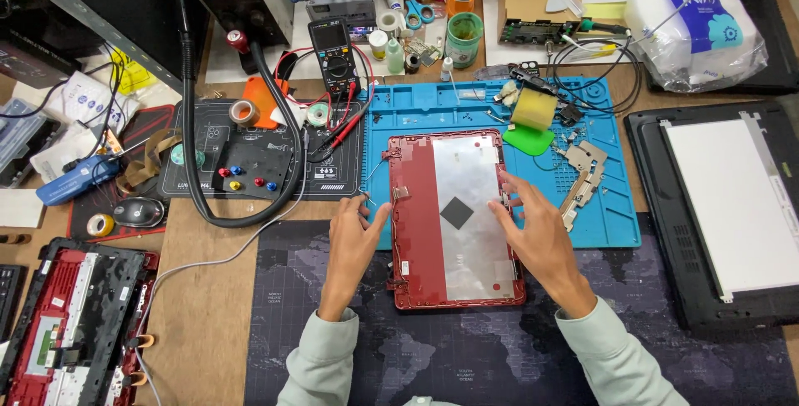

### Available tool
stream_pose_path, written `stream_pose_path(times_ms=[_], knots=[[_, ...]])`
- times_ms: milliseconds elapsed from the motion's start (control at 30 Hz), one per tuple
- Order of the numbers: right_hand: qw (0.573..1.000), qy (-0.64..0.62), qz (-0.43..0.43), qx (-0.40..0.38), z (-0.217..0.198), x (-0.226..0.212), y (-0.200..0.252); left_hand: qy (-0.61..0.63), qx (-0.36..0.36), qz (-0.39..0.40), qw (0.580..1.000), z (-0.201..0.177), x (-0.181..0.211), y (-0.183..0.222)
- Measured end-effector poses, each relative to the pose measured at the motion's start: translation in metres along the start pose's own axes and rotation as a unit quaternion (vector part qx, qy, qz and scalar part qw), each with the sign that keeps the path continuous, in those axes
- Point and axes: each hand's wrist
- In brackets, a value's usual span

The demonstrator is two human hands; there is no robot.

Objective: Repairing a laptop by disassembling and reassembling the screen assembly and bezel

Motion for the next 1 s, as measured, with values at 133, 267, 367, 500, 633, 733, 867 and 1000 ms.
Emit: stream_pose_path(times_ms=[133,267,367,500,633,733,867,1000], knots=[[0.999,0.005,-0.033,0.003,0.005,-0.007,-0.007,-0.011,0.015,-0.003,1.0,-0.004,-0.007,-0.003],[0.998,0.026,-0.06,-0.007,0.018,-0.006,-0.013,0.002,0.018,0.003,1.0,-0.016,-0.002,0.0],[0.997,0.034,-0.072,-0.023,0.027,-0.009,-0.018,-0.008,0.023,-0.003,1.0,-0.022,-0.01,-0.002],[0.994,0.035,-0.092,-0.052,0.036,-0.025,-0.027,-0.003,0.053,-0.001,0.999,-0.031,-0.017,-0.001],[0.989,0.048,-0.117,-0.074,0.046,-0.041,-0.037,0.007,0.073,0.006,0.997,-0.044,-0.025,0.0],[0.985,0.05,-0.135,-0.095,0.049,-0.063,-0.044,0.0,0.078,0.019,0.997,-0.056,-0.033,0.0],[0.98,0.054,-0.156,-0.112,0.053,-0.093,-0.055,0.019,0.095,0.032,0.995,-0.071,-0.031,0.004],[0.973,0.074,-0.175,-0.132,0.07,-0.093,-0.074,0.042,0.105,0.044,0.993,-0.084,-0.032,0.002]])
Point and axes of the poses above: each hand's wrist, its own y-axis away from the middle knuckle, its own z-axis out of the palm, x = y × z, and after that the axes turned 6 degrees about -x, right-handed
